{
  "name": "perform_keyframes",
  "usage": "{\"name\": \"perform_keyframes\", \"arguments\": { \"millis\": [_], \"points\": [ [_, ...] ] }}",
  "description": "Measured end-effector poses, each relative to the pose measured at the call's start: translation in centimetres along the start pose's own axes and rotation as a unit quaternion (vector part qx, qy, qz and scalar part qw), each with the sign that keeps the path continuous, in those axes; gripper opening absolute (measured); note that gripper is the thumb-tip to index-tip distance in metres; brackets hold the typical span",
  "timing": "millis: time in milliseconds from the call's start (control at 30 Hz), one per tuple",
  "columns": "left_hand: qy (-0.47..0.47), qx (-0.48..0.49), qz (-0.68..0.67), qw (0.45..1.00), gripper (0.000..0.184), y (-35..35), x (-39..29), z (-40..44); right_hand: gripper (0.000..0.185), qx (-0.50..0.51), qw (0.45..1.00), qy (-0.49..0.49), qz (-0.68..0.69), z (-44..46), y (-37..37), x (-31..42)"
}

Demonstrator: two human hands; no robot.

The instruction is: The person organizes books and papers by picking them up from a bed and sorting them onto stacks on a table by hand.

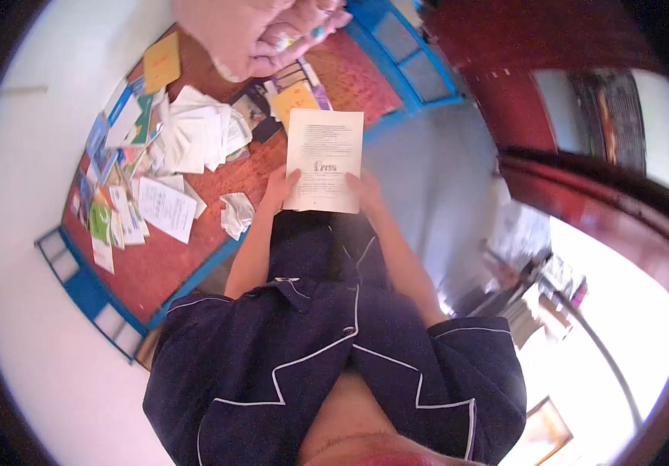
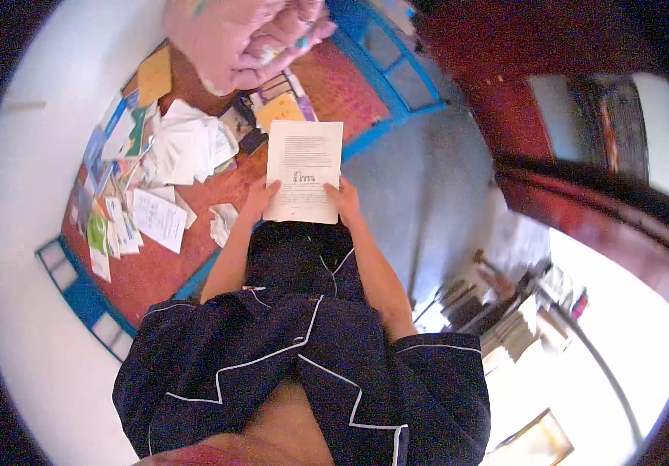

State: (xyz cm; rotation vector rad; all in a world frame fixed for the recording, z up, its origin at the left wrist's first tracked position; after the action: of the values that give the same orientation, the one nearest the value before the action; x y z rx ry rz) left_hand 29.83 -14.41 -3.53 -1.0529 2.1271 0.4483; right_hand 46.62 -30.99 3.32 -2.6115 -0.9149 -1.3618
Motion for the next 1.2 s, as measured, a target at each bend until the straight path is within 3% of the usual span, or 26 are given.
{"name": "perform_keyframes", "arguments": {
  "millis": [67, 167, 200, 267, 300, 367, 400, 433, 533, 600, 667, 733, 800, 867, 933, 1000, 1067, 1133, 1200],
  "points": [
    [-0.011, 0.063, 0.065, 0.996, 0.03, -2.0, -0.7, -0.2, 0.026, -0.047, 0.996, -0.021, 0.072, -2.3, 1.8, -1.0],
    [0.082, 0.115, -0.035, 0.989, 0.05, -5.1, -0.9, -1.8, 0.025, -0.167, 0.98, -0.043, 0.098, -7.2, 5.6, -1.7],
    [0.085, 0.139, -0.01, 0.987, 0.05, -6.1, -1.0, -2.9, 0.025, -0.217, 0.965, -0.042, 0.14, -8.7, 7.1, -2.2],
    [0.22, 0.223, -0.226, 0.922, 0.053, -9.7, -2.7, -7.0, 0.025, -0.293, 0.934, -0.045, 0.2, -11.1, 9.5, -3.8],
    [0.216, 0.283, -0.236, 0.904, 0.052, -11.7, -3.9, -9.2, 0.025, -0.319, 0.911, -0.045, 0.258, -12.0, 10.4, -4.8],
    [0.197, 0.316, -0.168, 0.913, 0.051, -14.5, -1.5, -11.2, 0.026, -0.363, 0.872, -0.041, 0.326, -14.3, 12.0, -6.9],
    [0.166, 0.332, -0.125, 0.92, 0.051, -15.9, -0.5, -12.2, 0.027, -0.376, 0.835, -0.02, 0.401, -14.9, 12.4, -8.0],
    [0.192, 0.314, -0.152, 0.917, 0.049, -17.2, 0.0, -13.7, 0.029, -0.385, 0.793, 0.005, 0.471, -15.8, 12.9, -8.6],
    [0.17, 0.362, -0.092, 0.912, 0.05, -21.9, 1.2, -18.0, 0.034, -0.428, 0.735, -0.054, 0.524, -19.3, 13.3, -11.4],
    [0.158, 0.371, -0.05, 0.914, 0.044, -24.0, 3.4, -20.0, 0.036, -0.441, 0.688, -0.015, 0.576, -20.9, 14.1, -15.0],
    [-0.008, 0.366, 0.174, 0.914, 0.037, -25.3, 4.7, -21.6, 0.039, -0.469, 0.669, -0.017, 0.576, -23.7, 15.3, -18.2],
    [-0.04, 0.401, 0.207, 0.892, 0.031, -27.3, 7.4, -23.8, 0.047, -0.51, 0.616, -0.019, 0.6, -27.4, 17.9, -21.5],
    [0.01, 0.444, 0.197, 0.874, 0.031, -28.9, 10.2, -26.0, 0.057, -0.543, 0.567, -0.027, 0.619, -31.2, 20.0, -25.4],
    [0.066, 0.494, 0.197, 0.844, 0.035, -30.5, 12.0, -29.6, 0.072, -0.567, 0.48, 0.053, 0.668, -35.2, 22.9, -29.5],
    [0.087, 0.534, 0.232, 0.808, 0.035, -31.7, 13.2, -33.1, 0.078, -0.556, 0.511, 0.041, 0.654, -39.5, 25.5, -30.7],
    [0.114, 0.565, 0.251, 0.777, 0.035, -32.9, 14.5, -36.0, 0.072, -0.587, 0.479, 0.022, 0.652, -43.6, 26.9, -31.7],
    [0.147, 0.591, 0.264, 0.748, 0.035, -33.3, 16.6, -38.4, 0.062, -0.547, 0.485, 0.12, 0.672, -45.6, 29.3, -33.8],
    [0.153, 0.597, 0.309, 0.724, 0.034, -34.0, 18.5, -40.5, 0.055, -0.553, 0.458, 0.146, 0.681, -47.9, 30.3, -35.4],
    [0.137, 0.601, 0.315, 0.721, 0.034, -35.2, 19.9, -41.8, 0.058, -0.609, 0.577, 0.11, 0.533, -50.3, 32.1, -35.5]
  ]
}}
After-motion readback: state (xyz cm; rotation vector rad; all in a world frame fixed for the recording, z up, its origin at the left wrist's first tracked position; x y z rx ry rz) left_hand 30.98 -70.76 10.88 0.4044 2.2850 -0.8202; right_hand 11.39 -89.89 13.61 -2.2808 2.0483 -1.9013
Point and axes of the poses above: each hand's wrist, its own z-axis towards the middle knuckle, its own y-axis out of the back of the hand, x = y × z, the point moved 10 cm from there along z, towards the middle knuckle, and after that the axes turned 12 degrees about -x, right-handed, at the moved point
